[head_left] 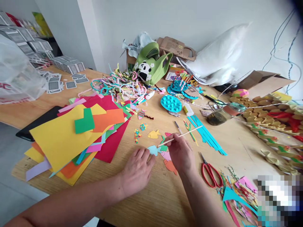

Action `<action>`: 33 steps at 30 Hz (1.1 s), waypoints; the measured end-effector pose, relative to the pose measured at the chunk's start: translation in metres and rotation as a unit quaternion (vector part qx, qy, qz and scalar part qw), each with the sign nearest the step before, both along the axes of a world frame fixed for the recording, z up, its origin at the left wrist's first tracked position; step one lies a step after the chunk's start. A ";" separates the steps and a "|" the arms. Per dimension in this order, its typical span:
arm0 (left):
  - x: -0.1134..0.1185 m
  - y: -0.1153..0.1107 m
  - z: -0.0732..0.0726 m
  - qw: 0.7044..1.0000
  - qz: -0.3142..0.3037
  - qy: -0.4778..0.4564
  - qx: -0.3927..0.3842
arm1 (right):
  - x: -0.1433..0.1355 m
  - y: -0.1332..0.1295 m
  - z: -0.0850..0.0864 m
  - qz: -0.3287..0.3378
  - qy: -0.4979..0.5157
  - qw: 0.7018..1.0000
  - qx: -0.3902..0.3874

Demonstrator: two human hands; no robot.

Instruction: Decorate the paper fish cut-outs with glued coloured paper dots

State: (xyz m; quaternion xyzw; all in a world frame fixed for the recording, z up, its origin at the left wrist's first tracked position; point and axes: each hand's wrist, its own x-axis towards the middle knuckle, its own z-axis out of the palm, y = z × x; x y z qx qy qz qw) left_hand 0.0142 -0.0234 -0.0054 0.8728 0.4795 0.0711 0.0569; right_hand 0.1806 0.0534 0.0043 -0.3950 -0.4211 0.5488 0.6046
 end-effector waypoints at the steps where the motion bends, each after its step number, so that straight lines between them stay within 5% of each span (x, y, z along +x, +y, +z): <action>1: 0.000 0.000 -0.001 1.000 -0.001 -0.001 0.002 | -0.002 0.004 0.008 -0.012 -0.024 1.000 0.014; 7: 0.000 -0.001 -0.009 1.000 0.002 -0.004 0.013 | -0.016 0.029 0.058 -0.094 -0.144 0.974 0.147; 12: 0.000 0.000 -0.010 1.000 -0.003 -0.004 0.004 | -0.024 0.035 0.070 -0.082 -0.200 0.958 0.187; 19: -0.001 0.000 -0.005 1.000 -0.008 -0.003 -0.006 | -0.023 0.036 0.050 0.003 -0.305 0.939 0.157; 27: -0.001 0.002 -0.003 1.000 -0.007 0.000 -0.005 | -0.049 0.026 0.012 0.069 -0.461 0.853 0.233; 33: 0.000 0.002 -0.002 1.000 -0.003 0.001 -0.011 | -0.052 0.030 -0.004 0.067 -0.505 0.823 0.251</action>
